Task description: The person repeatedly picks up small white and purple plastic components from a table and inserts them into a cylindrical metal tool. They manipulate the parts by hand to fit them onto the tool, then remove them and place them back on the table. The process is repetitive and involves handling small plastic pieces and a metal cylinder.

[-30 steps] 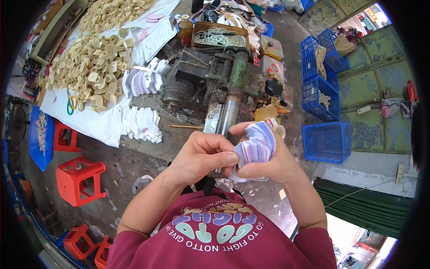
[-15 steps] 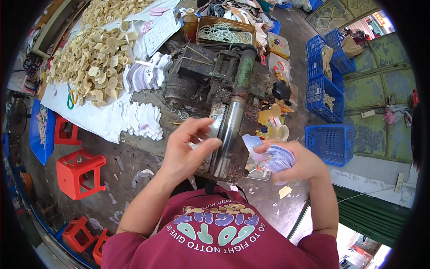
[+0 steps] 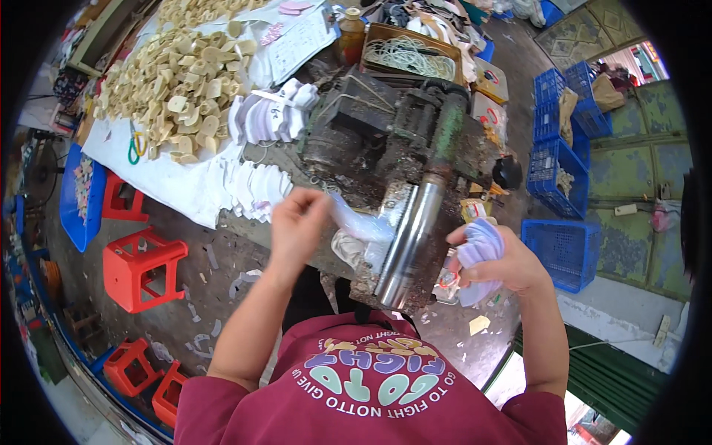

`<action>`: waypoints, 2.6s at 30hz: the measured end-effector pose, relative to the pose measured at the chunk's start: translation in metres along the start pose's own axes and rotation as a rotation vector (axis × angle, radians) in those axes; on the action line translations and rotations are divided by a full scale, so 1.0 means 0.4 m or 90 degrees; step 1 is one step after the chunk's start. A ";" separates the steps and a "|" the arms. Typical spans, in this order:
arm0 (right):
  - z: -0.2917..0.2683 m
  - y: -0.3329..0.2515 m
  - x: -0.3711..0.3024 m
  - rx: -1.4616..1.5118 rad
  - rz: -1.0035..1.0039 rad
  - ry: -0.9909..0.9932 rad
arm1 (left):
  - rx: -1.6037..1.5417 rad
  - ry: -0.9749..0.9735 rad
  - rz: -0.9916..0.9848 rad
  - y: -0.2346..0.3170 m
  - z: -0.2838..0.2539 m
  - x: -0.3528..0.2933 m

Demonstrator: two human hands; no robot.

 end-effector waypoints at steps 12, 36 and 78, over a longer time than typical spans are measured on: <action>0.045 0.029 -0.017 0.160 -0.116 -0.004 | 0.699 0.009 0.561 -0.202 -0.202 0.104; 0.028 0.017 -0.085 0.016 -0.275 0.191 | -0.391 -0.325 -0.044 0.213 0.113 -0.199; 0.101 -0.008 -0.032 0.020 -0.173 0.131 | 0.431 0.017 0.486 -0.034 -0.066 -0.010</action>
Point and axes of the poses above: each hand's wrist, its own x-axis towards the middle knuckle, its own z-axis out of the palm, y = z × x, the point moved 2 cm from there along x, towards the middle knuckle, and after that the axes turned 8 degrees about y, right-handed, at the moved point
